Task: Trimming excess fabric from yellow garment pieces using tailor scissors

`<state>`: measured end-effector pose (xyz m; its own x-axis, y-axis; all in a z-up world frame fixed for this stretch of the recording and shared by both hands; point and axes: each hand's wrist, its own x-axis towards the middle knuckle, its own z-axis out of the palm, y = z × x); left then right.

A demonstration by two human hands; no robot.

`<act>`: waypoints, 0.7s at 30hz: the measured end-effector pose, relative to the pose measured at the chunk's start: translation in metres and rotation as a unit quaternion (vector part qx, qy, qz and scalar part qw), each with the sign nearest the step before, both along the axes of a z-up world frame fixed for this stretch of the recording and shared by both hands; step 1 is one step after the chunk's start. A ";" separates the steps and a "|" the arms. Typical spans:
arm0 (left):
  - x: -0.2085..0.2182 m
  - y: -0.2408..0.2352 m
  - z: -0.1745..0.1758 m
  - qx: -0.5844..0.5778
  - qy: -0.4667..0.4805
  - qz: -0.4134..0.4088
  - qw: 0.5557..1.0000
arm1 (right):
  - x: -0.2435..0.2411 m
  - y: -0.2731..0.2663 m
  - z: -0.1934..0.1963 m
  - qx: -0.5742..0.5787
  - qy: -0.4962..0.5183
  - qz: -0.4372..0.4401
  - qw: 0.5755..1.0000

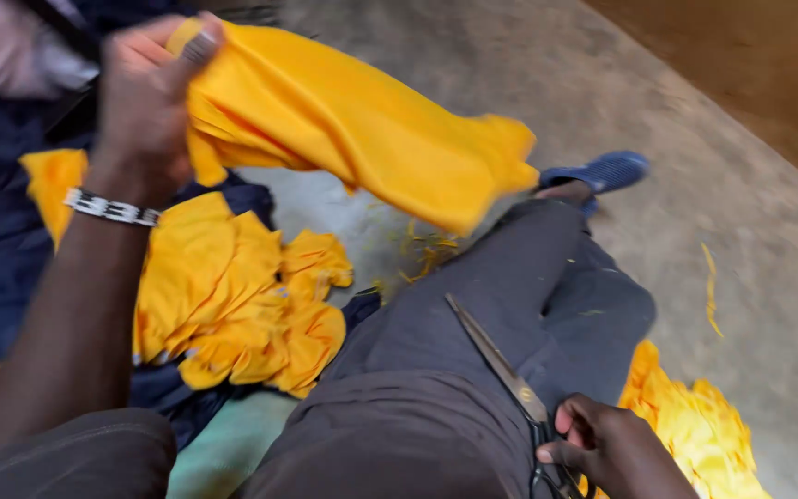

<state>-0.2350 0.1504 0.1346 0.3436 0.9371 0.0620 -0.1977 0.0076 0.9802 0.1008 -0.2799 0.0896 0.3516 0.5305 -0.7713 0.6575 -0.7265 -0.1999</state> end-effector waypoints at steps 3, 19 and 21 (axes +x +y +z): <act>-0.079 -0.006 0.019 0.023 0.034 0.072 0.997 | 0.012 0.004 -0.018 -0.044 -0.018 0.013 0.999; -0.164 -0.049 -0.255 -0.247 0.619 -0.226 0.710 | -0.012 -0.043 -0.007 0.256 0.086 -0.335 0.903; -0.103 -0.035 -0.252 -0.199 0.579 -0.252 0.749 | -0.004 -0.068 -0.054 0.392 0.105 -0.435 0.804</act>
<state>-0.3379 0.1151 -0.1172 0.2665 0.5352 -0.8016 0.9104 0.1332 0.3916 0.0968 -0.3480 0.0360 0.7585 0.5058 -0.4109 -0.1395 -0.4899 -0.8606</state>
